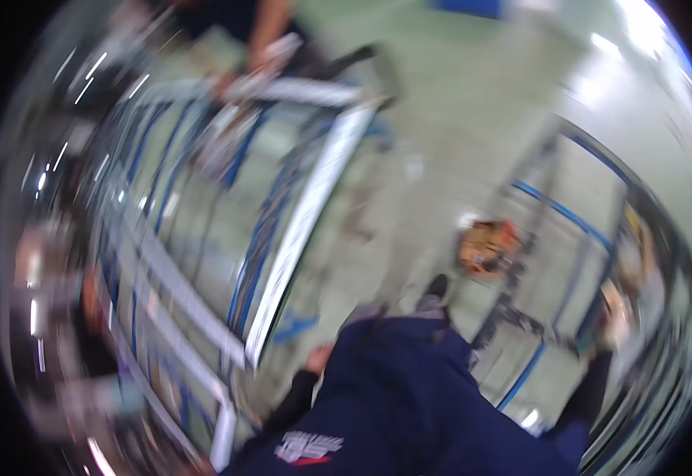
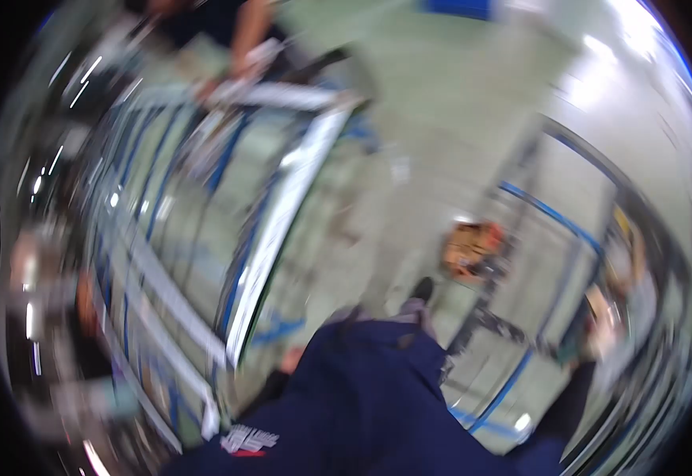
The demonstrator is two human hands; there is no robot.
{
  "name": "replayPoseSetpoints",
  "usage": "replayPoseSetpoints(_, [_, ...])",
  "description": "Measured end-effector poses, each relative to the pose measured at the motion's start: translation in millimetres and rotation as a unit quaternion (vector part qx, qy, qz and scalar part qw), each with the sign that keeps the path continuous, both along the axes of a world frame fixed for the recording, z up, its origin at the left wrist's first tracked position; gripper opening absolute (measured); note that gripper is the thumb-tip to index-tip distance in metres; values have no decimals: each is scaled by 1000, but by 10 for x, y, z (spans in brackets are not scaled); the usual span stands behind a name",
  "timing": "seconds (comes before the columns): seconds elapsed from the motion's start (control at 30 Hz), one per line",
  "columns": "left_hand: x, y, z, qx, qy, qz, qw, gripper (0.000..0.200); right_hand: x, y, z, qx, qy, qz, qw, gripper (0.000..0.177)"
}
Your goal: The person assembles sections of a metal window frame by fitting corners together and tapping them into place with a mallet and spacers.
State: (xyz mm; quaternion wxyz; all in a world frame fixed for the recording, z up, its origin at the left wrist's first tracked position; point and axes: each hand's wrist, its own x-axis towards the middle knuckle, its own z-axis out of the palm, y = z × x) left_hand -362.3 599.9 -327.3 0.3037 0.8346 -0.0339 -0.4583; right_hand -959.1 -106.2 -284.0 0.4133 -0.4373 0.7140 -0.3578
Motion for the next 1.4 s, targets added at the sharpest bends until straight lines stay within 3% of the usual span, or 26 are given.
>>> replayPoseSetpoints(0.07, [33, -197, 249, 67, -51, -9, 996, 50, -166, -470, 22, 30, 71, -6, 997, 33])
replayPoseSetpoints(0.1, [35, -485, 705, 67, -40, 28, 997, 57, -117, -673, 0, 46, 97, -13, 994, 33])
replayPoseSetpoints(0.2, [-58, -437, 782, 30, -25, 264, 964, 71, 14, -821, -17, 63, 137, -67, 986, 35])
replayPoseSetpoints(0.3, [-116, -51, 823, 7, 11, 465, 885, 74, 122, -814, 53, 50, 144, -115, 982, 38])
replayPoseSetpoints(0.33, [-129, 142, 892, 3, 47, 496, 867, 90, 168, -787, 77, 43, 140, -130, 981, 39])
replayPoseSetpoints(0.4, [-226, 712, 710, -15, 5, 604, 797, 91, 267, -751, 147, 25, 126, -145, 981, 42])
replayPoseSetpoints(0.47, [-278, 1059, 705, 13, -31, 649, 760, 88, 450, -686, 169, 0, 95, -150, 984, 44])
replayPoseSetpoints(0.53, [-305, 1343, 693, 2, -30, 666, 745, 86, 746, -598, 44, -29, 53, -113, 992, 47])
replayPoseSetpoints(0.57, [-289, 1396, 678, -26, -33, 685, 727, 85, 918, -441, 85, -84, 85, 5, 993, 50])
replayPoseSetpoints(0.6, [-249, 1464, 673, -55, -36, 703, 708, 85, 1315, -261, 255, -76, 203, 46, 975, 49])
replayPoseSetpoints(0.63, [-199, 1551, 672, -83, -40, 721, 687, 85, 2094, 302, 744, -2, 130, 46, 990, 42])
replayPoseSetpoints(0.67, [-142, 1632, 662, -118, -40, 725, 678, 85, 2278, 420, 657, 2, 53, 79, 995, 44])
replayPoseSetpoints(0.77, [98, 1918, 508, -222, -41, 738, 635, 87, 3089, 1227, 660, 53, 19, 188, 981, 45])
replayPoseSetpoints(0.83, [282, 2153, 381, -284, -7, 713, 641, 80, 3435, 1815, 513, 68, -44, 295, 952, 35])
replayPoseSetpoints(0.87, [323, 2256, 316, -314, 11, 702, 639, 76, 3714, 2338, 703, 73, -26, 337, 938, 32])
replayPoseSetpoints(0.97, [434, 2315, 442, -378, 0, 635, 674, 63, 4063, 3309, 514, 159, -17, 415, 896, 29])
replayPoseSetpoints(1.0, [455, 2358, 460, -381, 10, 627, 680, 61, 4218, 3745, 635, 136, 11, 456, 880, 22])
replayPoseSetpoints(1.03, [422, 2377, 455, -383, 23, 622, 683, 59, 4190, 3928, 484, 147, 5, 486, 861, 22])
replayPoseSetpoints(1.13, [447, 2421, 467, -355, 26, 618, 701, 62, 4445, 4771, 846, 183, 61, 551, 812, 28])
replayPoseSetpoints(1.23, [488, 2487, 451, -317, 49, 591, 740, 67, 4564, 5146, 899, 179, 87, 651, 733, 26])
replayPoseSetpoints(1.27, [539, 2547, 481, -299, 51, 569, 764, 67, 4654, 5312, 866, 107, 62, 697, 706, 26])
replayPoseSetpoints(1.33, [574, 2640, 499, -252, 67, 522, 812, 68, 5022, 5507, 812, 25, 167, 807, 567, 29])
replayPoseSetpoints(1.4, [573, 2694, 585, -230, 63, 501, 832, 61, 5307, 5759, 372, 42, 198, 830, 520, 35])
